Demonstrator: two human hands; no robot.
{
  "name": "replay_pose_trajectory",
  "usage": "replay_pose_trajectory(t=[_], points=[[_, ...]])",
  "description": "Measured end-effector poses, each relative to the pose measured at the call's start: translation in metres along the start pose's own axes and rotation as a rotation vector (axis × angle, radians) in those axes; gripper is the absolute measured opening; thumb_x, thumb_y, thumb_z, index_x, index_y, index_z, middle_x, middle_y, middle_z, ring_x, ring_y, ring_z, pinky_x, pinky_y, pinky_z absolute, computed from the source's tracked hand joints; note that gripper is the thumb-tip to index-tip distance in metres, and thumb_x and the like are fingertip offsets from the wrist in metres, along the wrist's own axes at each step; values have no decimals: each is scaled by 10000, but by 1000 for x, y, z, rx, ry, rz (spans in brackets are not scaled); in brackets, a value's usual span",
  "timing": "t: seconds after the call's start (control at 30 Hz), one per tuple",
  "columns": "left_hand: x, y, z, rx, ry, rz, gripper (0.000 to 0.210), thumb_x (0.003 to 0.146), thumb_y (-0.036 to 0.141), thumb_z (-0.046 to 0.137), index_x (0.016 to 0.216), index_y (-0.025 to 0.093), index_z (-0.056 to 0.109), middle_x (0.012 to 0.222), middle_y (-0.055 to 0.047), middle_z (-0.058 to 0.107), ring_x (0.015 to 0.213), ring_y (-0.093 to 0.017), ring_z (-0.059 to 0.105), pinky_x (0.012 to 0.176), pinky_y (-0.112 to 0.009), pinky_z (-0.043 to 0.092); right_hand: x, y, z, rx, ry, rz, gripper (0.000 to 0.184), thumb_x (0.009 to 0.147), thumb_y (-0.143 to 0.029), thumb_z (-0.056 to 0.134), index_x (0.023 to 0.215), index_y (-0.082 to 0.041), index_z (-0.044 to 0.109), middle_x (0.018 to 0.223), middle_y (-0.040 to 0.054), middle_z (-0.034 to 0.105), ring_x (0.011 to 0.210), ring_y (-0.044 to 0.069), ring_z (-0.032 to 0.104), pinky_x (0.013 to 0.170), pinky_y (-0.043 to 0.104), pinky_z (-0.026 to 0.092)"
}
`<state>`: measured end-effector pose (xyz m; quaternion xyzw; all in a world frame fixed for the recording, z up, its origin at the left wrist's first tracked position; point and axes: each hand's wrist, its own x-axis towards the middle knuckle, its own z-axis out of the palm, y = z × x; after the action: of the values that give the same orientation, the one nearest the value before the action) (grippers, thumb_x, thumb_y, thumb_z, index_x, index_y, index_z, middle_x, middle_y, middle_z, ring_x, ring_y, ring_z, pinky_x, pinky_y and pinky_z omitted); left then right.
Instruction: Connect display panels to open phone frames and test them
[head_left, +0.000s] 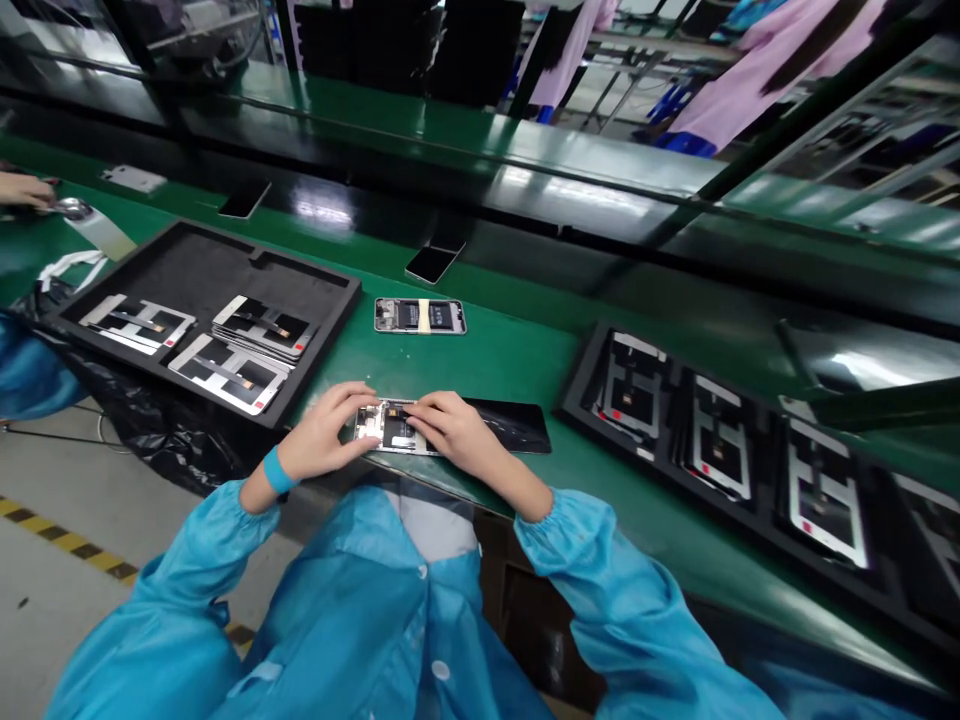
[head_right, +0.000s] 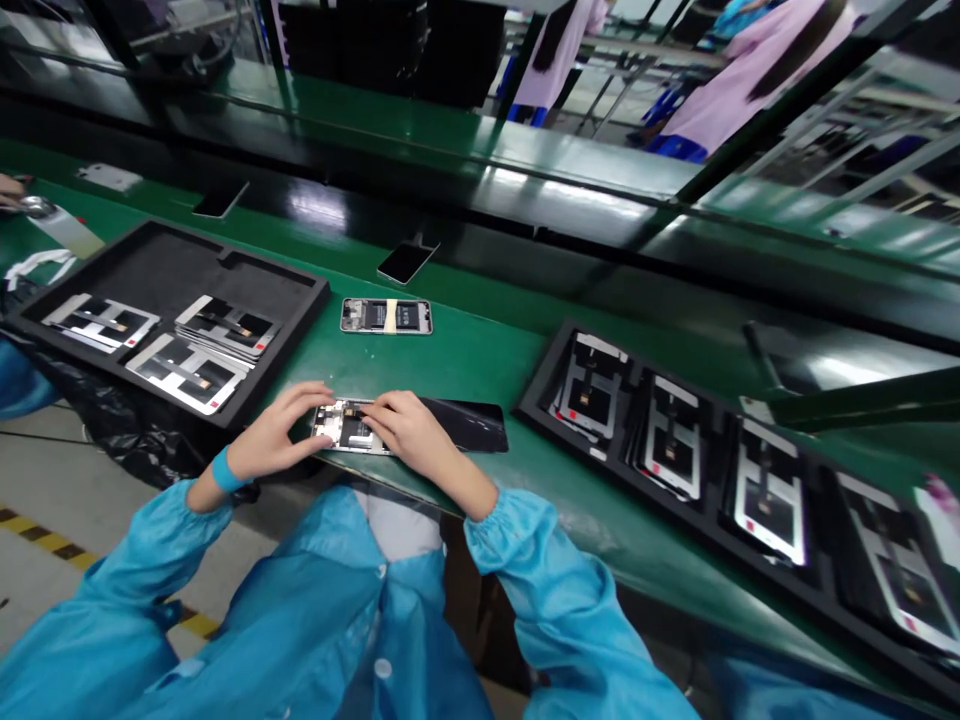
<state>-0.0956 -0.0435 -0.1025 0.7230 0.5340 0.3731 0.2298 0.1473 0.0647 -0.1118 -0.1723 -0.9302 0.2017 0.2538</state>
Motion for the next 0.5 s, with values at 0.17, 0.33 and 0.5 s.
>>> replay_pose_trajectory(t=[0.17, 0.33, 0.5], points=[[-16, -13, 4, 177, -97, 60, 565, 910, 481, 690, 1381, 197, 563, 1398, -168, 580, 1340, -344, 522, 1169, -547, 388, 0, -7, 0, -45, -58, 17, 303, 1045, -283, 492, 1200, -175, 729, 1078, 152, 683, 978, 256, 643, 861, 442, 571], [-16, -17, 8, 217, -70, 88, 581, 918, 496, 677, 1404, 204, 550, 1403, -166, 579, 1304, -326, 553, 1176, -543, 373, 1, -10, 2, -85, -77, 14, 290, 1045, -279, 502, 1186, -175, 733, 1050, 139, 685, 949, 243, 638, 829, 416, 563], [-17, -18, 8, 227, -79, 102, 523, 927, 481, 669, 1376, 223, 596, 1409, -160, 571, 1305, -330, 543, 1171, -552, 366, 3, -10, 3, -71, -79, -3, 287, 1042, -273, 511, 1170, -149, 736, 1027, 140, 683, 924, 242, 628, 813, 405, 544]])
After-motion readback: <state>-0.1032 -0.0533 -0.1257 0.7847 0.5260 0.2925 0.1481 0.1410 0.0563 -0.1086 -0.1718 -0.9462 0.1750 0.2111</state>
